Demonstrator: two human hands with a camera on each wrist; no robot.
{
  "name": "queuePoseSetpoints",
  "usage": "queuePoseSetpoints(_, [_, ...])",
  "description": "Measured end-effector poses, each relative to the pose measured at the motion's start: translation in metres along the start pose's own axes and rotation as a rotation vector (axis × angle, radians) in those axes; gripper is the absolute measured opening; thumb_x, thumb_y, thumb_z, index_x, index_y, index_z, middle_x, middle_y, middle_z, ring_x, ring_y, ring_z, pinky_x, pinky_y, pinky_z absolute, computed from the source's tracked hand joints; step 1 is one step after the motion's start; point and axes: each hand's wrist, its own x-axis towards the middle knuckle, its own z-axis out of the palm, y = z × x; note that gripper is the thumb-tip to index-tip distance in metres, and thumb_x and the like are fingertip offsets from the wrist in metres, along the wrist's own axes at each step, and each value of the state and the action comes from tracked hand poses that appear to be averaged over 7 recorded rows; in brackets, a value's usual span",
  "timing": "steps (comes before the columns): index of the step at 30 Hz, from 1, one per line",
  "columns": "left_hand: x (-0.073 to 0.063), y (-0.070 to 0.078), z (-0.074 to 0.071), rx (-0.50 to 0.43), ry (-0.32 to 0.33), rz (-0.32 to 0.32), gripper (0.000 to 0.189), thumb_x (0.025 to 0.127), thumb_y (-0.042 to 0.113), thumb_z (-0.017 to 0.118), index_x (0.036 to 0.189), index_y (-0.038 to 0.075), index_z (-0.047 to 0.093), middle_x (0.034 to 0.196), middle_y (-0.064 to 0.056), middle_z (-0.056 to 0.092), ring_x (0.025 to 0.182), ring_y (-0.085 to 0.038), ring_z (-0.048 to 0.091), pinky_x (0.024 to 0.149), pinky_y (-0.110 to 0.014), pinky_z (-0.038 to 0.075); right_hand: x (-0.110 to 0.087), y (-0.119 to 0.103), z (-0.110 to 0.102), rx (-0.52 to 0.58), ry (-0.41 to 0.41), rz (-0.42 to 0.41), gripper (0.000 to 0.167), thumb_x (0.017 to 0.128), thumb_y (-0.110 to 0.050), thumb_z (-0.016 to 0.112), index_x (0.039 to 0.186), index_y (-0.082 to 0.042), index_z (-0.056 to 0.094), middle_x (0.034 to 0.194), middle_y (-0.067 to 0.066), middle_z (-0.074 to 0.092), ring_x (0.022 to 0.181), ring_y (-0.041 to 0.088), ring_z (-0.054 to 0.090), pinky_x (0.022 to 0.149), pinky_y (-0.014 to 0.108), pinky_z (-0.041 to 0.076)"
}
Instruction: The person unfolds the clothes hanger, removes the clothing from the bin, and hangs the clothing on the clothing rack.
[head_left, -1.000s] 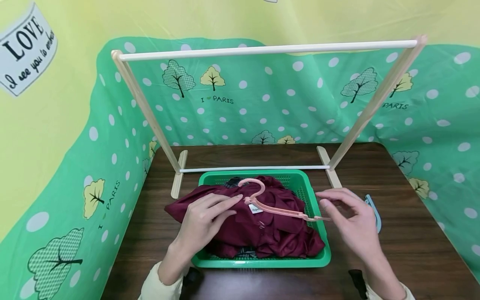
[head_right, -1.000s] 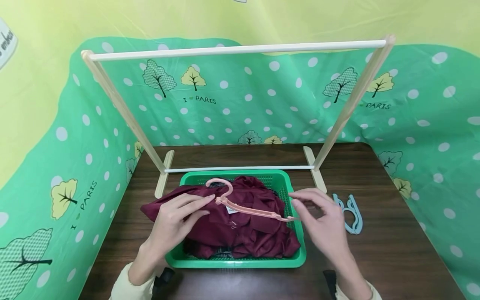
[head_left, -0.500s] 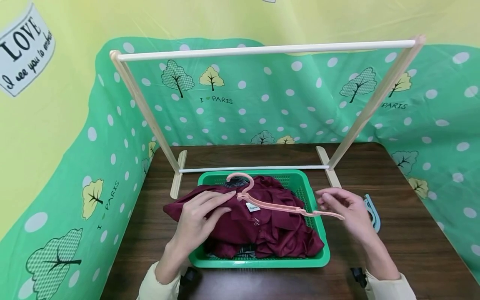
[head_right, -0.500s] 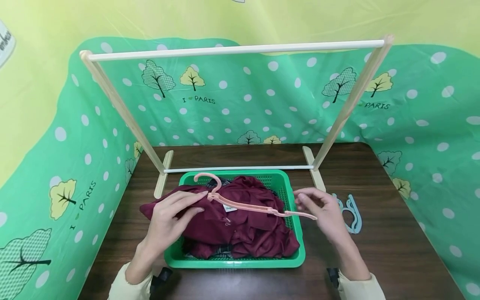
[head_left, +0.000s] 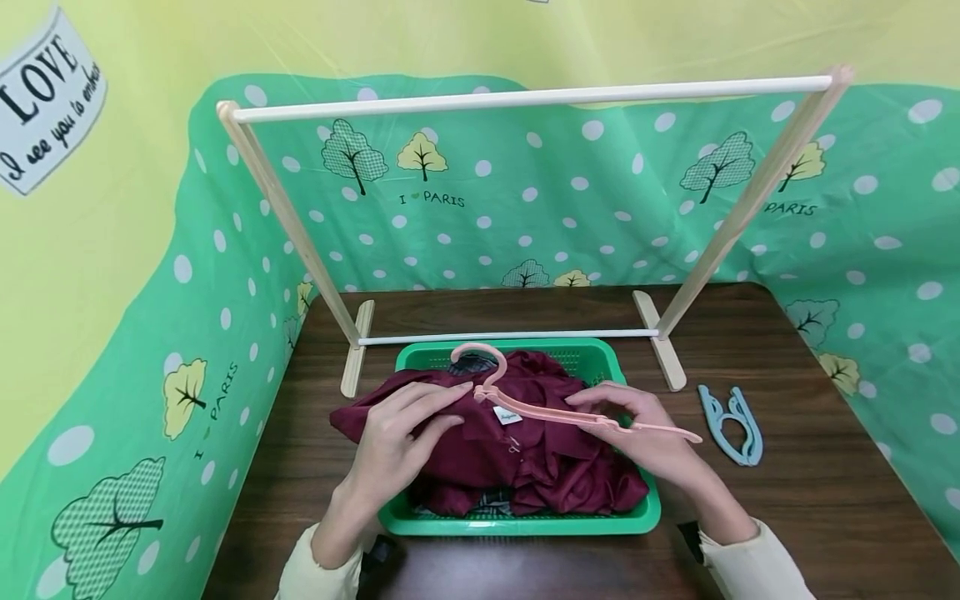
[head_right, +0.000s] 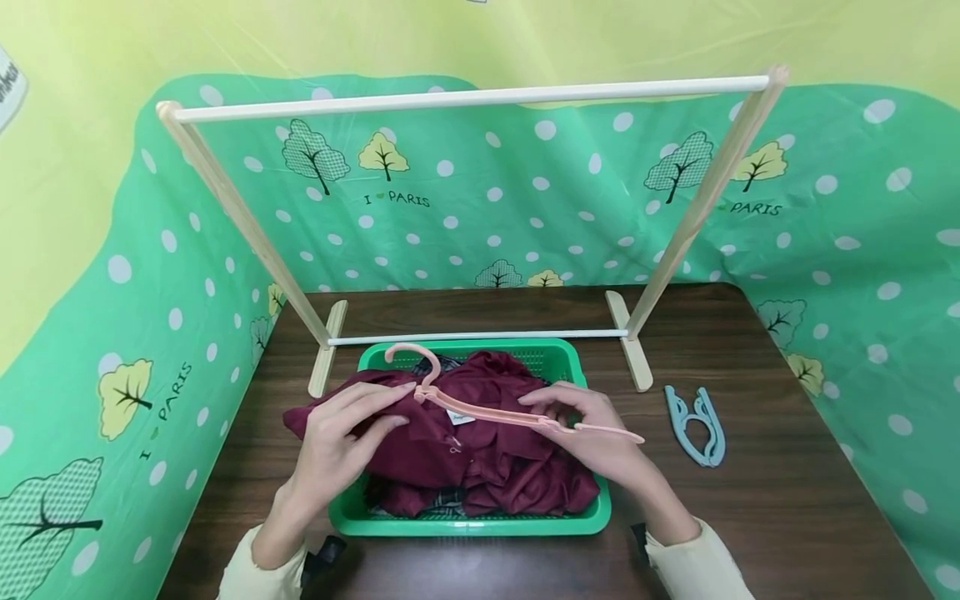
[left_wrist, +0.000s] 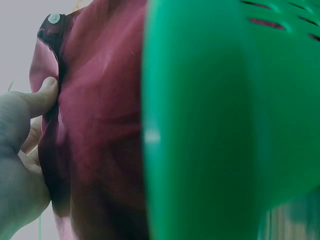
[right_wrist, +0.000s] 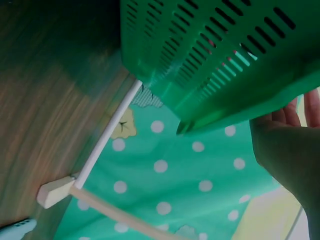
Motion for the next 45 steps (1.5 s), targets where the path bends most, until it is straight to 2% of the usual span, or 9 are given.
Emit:
queuePoseSetpoints(8, [0.002,0.002,0.001,-0.033,-0.009,-0.002,0.05,0.088,-0.004,0.091,0.135,0.012,0.082,0.112,-0.004,0.084,0.105,-0.02,0.079,0.107,-0.017,0.057,0.007,0.001,0.011,0.018,-0.179,-0.083,0.042,0.108,-0.014,0.077,0.146,-0.031,0.075,0.125,-0.009,0.076,0.11,0.01,0.067,0.093,0.029,0.056])
queuePoseSetpoints(11, [0.002,0.001,0.001,-0.037,-0.008,0.001,0.049,0.088,-0.004,0.091,0.135,0.012,0.082,0.112,-0.004,0.084,0.105,-0.021,0.079,0.106,-0.018,0.058,0.008,0.002,0.013,0.003,-0.213,-0.104,0.036,0.109,-0.014,0.075,0.142,-0.029,0.076,0.117,-0.009,0.073,0.102,0.008,0.065,0.087,0.027,0.055])
queuePoseSetpoints(16, [0.0,0.0,0.0,-0.023,0.0,-0.004,0.047,0.09,-0.001,0.091,0.134,0.012,0.083,0.112,-0.004,0.084,0.105,-0.021,0.079,0.106,-0.018,0.058,0.007,0.0,0.011,-0.002,-0.206,-0.145,0.025,0.108,-0.01,0.076,0.128,-0.024,0.08,0.107,-0.006,0.072,0.093,0.009,0.061,0.079,0.028,0.052])
queuePoseSetpoints(25, [-0.002,-0.002,-0.002,-0.016,0.011,-0.043,0.048,0.089,-0.002,0.091,0.134,0.013,0.083,0.112,-0.004,0.084,0.105,-0.021,0.079,0.107,-0.015,0.056,-0.007,0.001,0.004,-0.05,-0.211,-0.133,0.023,0.101,-0.009,0.085,0.118,-0.022,0.077,0.101,-0.007,0.071,0.085,0.005,0.062,0.072,0.025,0.056])
queuePoseSetpoints(30, [-0.002,-0.004,-0.003,-0.023,0.012,-0.052,0.049,0.088,-0.003,0.091,0.134,0.013,0.083,0.112,-0.004,0.084,0.105,-0.021,0.079,0.106,-0.015,0.056,-0.014,0.002,0.004,-0.102,-0.232,-0.143,0.025,0.102,-0.013,0.085,0.122,-0.025,0.077,0.112,-0.008,0.073,0.09,0.002,0.063,0.075,0.026,0.057])
queuePoseSetpoints(35, [-0.003,-0.005,-0.003,-0.017,0.007,-0.062,0.048,0.089,-0.002,0.091,0.134,0.013,0.083,0.113,-0.005,0.084,0.105,-0.021,0.079,0.106,-0.015,0.056,-0.018,0.001,-0.002,-0.159,-0.191,-0.083,0.022,0.097,-0.016,0.09,0.112,-0.026,0.078,0.099,-0.015,0.074,0.087,-0.002,0.067,0.079,0.028,0.054])
queuePoseSetpoints(39, [-0.004,-0.006,-0.004,-0.013,0.006,-0.082,0.047,0.089,-0.002,0.091,0.133,0.014,0.084,0.113,-0.005,0.084,0.105,-0.021,0.079,0.105,-0.013,0.056,-0.022,0.005,-0.01,-0.076,-0.143,-0.032,0.02,0.095,-0.011,0.092,0.106,-0.023,0.08,0.094,-0.015,0.077,0.084,0.0,0.073,0.08,0.026,0.057])
queuePoseSetpoints(42, [-0.005,-0.008,-0.005,-0.02,0.006,-0.09,0.047,0.089,-0.002,0.091,0.133,0.014,0.084,0.113,-0.005,0.084,0.105,-0.021,0.079,0.105,-0.013,0.056,-0.023,0.011,-0.017,0.075,-0.095,-0.08,0.021,0.096,0.005,0.084,0.108,-0.012,0.082,0.098,-0.006,0.081,0.083,0.007,0.076,0.072,0.028,0.064])
queuePoseSetpoints(45, [-0.005,-0.009,-0.005,-0.028,0.005,-0.09,0.047,0.089,-0.002,0.091,0.133,0.014,0.084,0.113,-0.005,0.084,0.104,-0.021,0.079,0.104,-0.014,0.057,-0.024,0.015,-0.023,0.161,-0.056,-0.117,0.023,0.1,0.014,0.073,0.11,-0.005,0.082,0.098,-0.007,0.082,0.081,0.007,0.078,0.069,0.027,0.064])
